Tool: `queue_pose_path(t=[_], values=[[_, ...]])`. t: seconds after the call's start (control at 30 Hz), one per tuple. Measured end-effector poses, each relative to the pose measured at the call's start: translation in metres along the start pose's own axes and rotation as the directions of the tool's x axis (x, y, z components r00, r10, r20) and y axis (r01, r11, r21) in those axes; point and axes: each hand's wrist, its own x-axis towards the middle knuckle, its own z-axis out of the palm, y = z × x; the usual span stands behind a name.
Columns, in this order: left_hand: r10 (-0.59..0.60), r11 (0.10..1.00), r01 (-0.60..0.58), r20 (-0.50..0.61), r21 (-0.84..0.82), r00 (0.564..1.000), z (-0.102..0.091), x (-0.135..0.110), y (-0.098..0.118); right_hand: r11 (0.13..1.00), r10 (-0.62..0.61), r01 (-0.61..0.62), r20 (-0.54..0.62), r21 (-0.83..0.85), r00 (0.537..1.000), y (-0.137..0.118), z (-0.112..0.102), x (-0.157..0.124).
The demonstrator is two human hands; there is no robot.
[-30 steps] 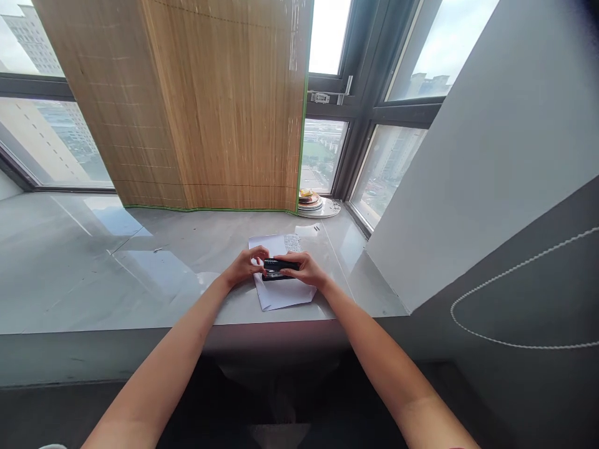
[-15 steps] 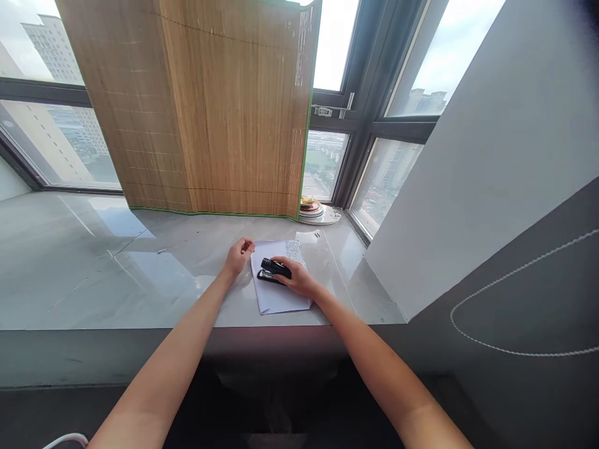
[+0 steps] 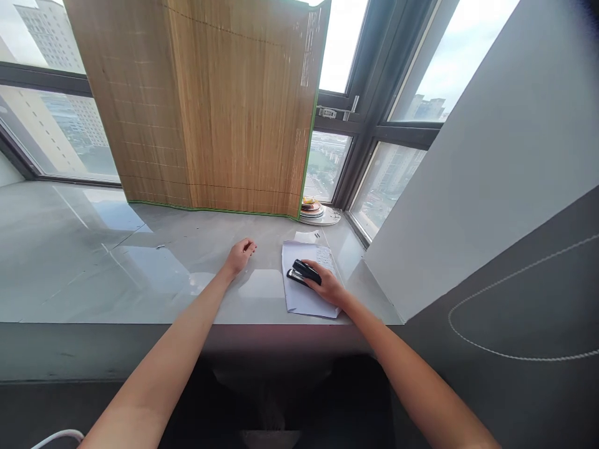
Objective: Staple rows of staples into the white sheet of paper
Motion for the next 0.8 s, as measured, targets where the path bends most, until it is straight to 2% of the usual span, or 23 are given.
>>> queue_pose_path(t=[0.1,0.2,0.3,0.37,0.4,0.5,0.57,0.63,0.7,0.8], values=[[-0.008,1.000,0.008,0.017,-0.011,1.000,0.001,0.000,-0.001,0.999,0.052,-0.052,-0.021,0.001,0.998,0.005,-0.022,-0.018],[-0.020,0.999,0.020,0.012,-0.027,1.000,0.000,0.000,-0.001,0.994,0.083,-0.081,-0.031,0.070,0.996,0.013,-0.033,-0.020],[-0.023,0.998,0.021,-0.031,-0.066,0.999,-0.001,0.001,-0.002,0.986,0.136,-0.109,-0.229,0.126,0.964,0.030,-0.042,-0.002],[-0.017,0.997,0.013,-0.052,-0.079,0.999,-0.001,0.002,-0.002,0.986,0.159,-0.163,-0.341,0.016,0.927,0.044,-0.047,0.020],[-0.014,0.997,0.009,-0.057,-0.080,0.998,-0.001,0.003,-0.002,0.976,0.158,-0.199,-0.350,-0.085,0.923,0.052,-0.048,0.033],[-0.009,0.998,0.004,-0.073,-0.070,0.997,-0.002,0.003,-0.001,0.874,0.208,-0.292,-0.246,-0.388,0.947,0.071,-0.045,0.068],[-0.013,0.998,0.009,-0.085,-0.056,0.996,-0.003,0.001,0.000,0.777,0.332,-0.358,-0.146,-0.517,0.932,0.082,-0.039,0.084],[-0.021,0.999,0.018,-0.094,-0.034,0.995,-0.002,-0.002,0.001,0.684,0.463,-0.413,-0.080,-0.601,0.883,0.090,-0.032,0.095],[-0.028,1.000,0.028,-0.107,0.000,0.994,0.000,-0.004,0.000,0.627,0.525,-0.428,-0.053,-0.651,0.850,0.096,-0.024,0.103],[-0.052,0.995,0.066,-0.173,0.075,0.984,-0.001,-0.005,0.001,0.625,0.515,-0.400,-0.032,-0.670,0.857,0.097,-0.005,0.118]])
